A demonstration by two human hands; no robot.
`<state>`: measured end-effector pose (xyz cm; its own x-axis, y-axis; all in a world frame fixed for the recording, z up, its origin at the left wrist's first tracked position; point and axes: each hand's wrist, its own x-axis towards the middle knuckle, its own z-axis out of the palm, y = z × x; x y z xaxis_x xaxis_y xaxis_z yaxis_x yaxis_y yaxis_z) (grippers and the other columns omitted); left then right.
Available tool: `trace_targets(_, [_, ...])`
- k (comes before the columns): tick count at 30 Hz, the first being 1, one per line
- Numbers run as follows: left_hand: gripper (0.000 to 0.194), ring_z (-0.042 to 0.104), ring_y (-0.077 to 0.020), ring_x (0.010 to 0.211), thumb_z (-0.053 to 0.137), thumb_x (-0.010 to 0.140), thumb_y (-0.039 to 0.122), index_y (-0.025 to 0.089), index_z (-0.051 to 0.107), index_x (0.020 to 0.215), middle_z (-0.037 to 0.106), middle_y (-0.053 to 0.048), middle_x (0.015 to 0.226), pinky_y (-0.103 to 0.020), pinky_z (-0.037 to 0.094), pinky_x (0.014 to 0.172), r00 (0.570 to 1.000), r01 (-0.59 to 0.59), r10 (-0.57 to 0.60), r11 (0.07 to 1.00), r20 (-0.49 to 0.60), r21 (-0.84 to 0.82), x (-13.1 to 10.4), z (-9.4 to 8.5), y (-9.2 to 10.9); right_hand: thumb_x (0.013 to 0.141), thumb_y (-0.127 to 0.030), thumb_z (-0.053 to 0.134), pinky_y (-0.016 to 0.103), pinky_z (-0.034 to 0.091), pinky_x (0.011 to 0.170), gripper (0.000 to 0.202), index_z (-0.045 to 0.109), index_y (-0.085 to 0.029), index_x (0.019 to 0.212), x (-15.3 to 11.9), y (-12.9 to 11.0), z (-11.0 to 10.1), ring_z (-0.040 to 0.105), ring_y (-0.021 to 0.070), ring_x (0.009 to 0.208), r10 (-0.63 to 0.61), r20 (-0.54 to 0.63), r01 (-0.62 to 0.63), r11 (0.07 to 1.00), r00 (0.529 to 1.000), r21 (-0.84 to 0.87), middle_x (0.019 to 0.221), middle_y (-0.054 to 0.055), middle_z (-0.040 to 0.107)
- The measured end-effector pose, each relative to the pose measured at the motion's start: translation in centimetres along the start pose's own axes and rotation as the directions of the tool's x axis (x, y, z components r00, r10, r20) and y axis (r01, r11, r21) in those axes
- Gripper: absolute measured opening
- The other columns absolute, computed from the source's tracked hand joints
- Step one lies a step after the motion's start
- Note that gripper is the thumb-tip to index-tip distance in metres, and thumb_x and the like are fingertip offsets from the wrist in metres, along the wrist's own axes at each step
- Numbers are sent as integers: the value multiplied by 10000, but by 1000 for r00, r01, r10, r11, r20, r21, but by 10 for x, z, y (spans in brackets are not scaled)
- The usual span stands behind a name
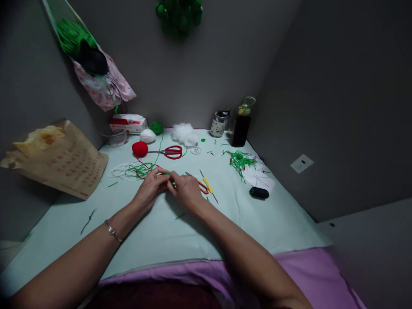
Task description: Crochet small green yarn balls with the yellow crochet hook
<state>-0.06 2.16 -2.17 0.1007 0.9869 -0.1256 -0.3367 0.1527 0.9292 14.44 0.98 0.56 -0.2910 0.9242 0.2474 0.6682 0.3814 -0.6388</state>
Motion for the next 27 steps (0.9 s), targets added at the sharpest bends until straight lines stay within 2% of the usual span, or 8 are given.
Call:
trace_targets(3, [208,664,-121,652,794,798,250,167,642,915,683,26,717,-239,544,654,1000,-3,4,999,23,-51,-5,4,9,914,-261,595,259,360,661,145,678,-213,805,3,3,-8,581,162,654,17,-24,-16,998,1000,53,713,7,711])
trace_targets(8, [344,726,-159,757,857,712,331,161,670,946,757,-38,829,-270,559,743,998,7,0,996,69,-90,-10,10,18,940,-341,549,241,415,657,265,666,-189,758,8,8,-17,622,155,677,58,-42,-50,984,997,170,710,8,715])
trace_targets(11, [409,717,-152,737,895,684,333,162,671,979,746,-24,776,-263,553,740,998,-4,10,995,65,-96,-10,11,15,945,-360,517,239,415,646,313,636,-182,717,11,11,-18,590,148,664,75,-61,-63,980,995,188,675,-1,670])
trace_targets(16, [265,690,-142,696,820,813,296,156,664,976,707,5,760,-278,569,703,1000,-22,23,997,19,-71,-3,8,1,959,-298,487,247,377,631,265,623,-195,757,5,4,-11,550,151,647,52,-42,-47,991,998,127,679,0,644])
trace_targets(18, [196,681,-149,731,729,913,289,145,665,1030,708,-16,873,-304,584,689,1000,-27,27,999,-11,-45,0,5,-4,948,-247,504,263,359,646,190,642,-201,825,0,-1,-5,549,164,649,31,-32,-29,997,999,77,701,15,659])
trace_targets(20, [222,685,-169,808,661,968,302,142,661,1121,702,-52,1021,-340,601,709,999,-32,32,999,-40,-22,3,2,-7,943,-218,517,278,343,654,147,651,-203,886,-4,-5,0,544,178,642,8,-21,-7,999,1000,35,706,26,661])
trace_targets(23, [265,689,-188,872,648,977,314,150,649,1185,692,-73,1104,-364,607,743,996,-57,56,998,-71,-14,4,0,-7,969,-219,500,279,344,660,153,652,-206,951,-5,-6,5,561,191,665,-18,-15,18,1000,1000,10,739,34,674])
trace_targets(27, [222,675,-153,756,768,860,268,154,641,1003,710,-19,906,-311,570,716,986,-132,127,991,-110,-37,2,2,0,1008,-227,459,262,383,676,201,654,-207,1048,-5,-5,6,601,186,725,-41,-27,41,999,999,12,836,38,706])
